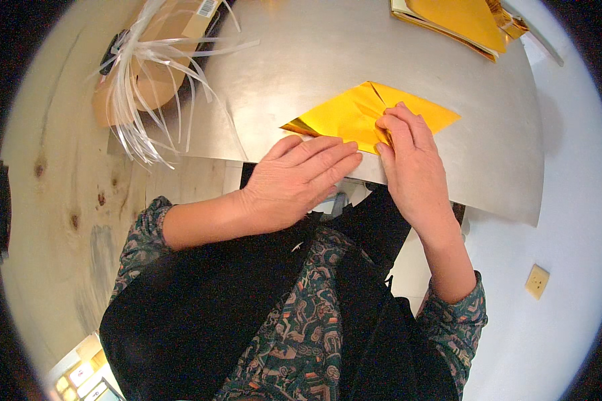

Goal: The person folds a rectangular sheet of gold-colored paper by hand on a table, creating a star-shaped origami object. They repeat the folding process with a second sheet.

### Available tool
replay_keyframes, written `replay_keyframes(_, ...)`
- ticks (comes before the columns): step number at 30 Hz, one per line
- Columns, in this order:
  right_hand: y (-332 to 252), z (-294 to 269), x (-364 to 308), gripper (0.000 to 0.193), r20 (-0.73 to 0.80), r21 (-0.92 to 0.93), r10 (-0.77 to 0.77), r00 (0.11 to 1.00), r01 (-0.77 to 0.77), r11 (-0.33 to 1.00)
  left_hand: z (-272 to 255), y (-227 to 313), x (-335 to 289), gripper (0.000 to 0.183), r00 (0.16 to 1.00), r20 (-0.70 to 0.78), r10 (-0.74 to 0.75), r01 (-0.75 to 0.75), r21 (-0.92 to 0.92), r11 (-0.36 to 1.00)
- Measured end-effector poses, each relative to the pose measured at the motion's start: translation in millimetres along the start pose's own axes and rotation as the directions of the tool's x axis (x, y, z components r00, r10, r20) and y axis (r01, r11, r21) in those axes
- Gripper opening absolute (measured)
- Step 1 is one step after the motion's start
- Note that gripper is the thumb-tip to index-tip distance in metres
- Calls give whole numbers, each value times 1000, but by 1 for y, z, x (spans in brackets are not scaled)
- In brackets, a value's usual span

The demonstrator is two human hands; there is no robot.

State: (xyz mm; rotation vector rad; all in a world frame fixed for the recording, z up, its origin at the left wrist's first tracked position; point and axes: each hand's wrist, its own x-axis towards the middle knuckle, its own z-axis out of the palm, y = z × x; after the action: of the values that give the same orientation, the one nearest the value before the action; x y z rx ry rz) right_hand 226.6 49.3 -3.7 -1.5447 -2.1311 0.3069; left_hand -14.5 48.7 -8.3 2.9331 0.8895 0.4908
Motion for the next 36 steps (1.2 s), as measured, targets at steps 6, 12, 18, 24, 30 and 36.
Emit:
replay_keyframes(6,1,-1,0,31,9,21,1,1000,-2,1000,-8,-18,-25,71,997,52,-55,56,-16,998)
replay_keyframes(12,-1,-1,0,30,15,10,6,1000,-6,1000,-22,-33,-46,74,986,120,-115,111,38,993)
replay_keyframes(18,0,0,1,30,12,0,-25,1000,25,1000,-39,-37,-64,76,969,153,-195,183,88,979)
replay_keyframes(24,2,0,4,29,-25,5,-74,997,74,997,-46,-35,-54,75,968,105,-230,228,30,973)
replay_keyframes(30,-5,-1,-1,36,-16,41,-110,994,111,993,-30,-37,-45,65,981,-119,-152,157,30,987)
replay_keyframes(36,-10,-10,-20,49,51,-9,-225,973,225,974,-23,-44,-53,49,961,-254,-105,96,-48,994)
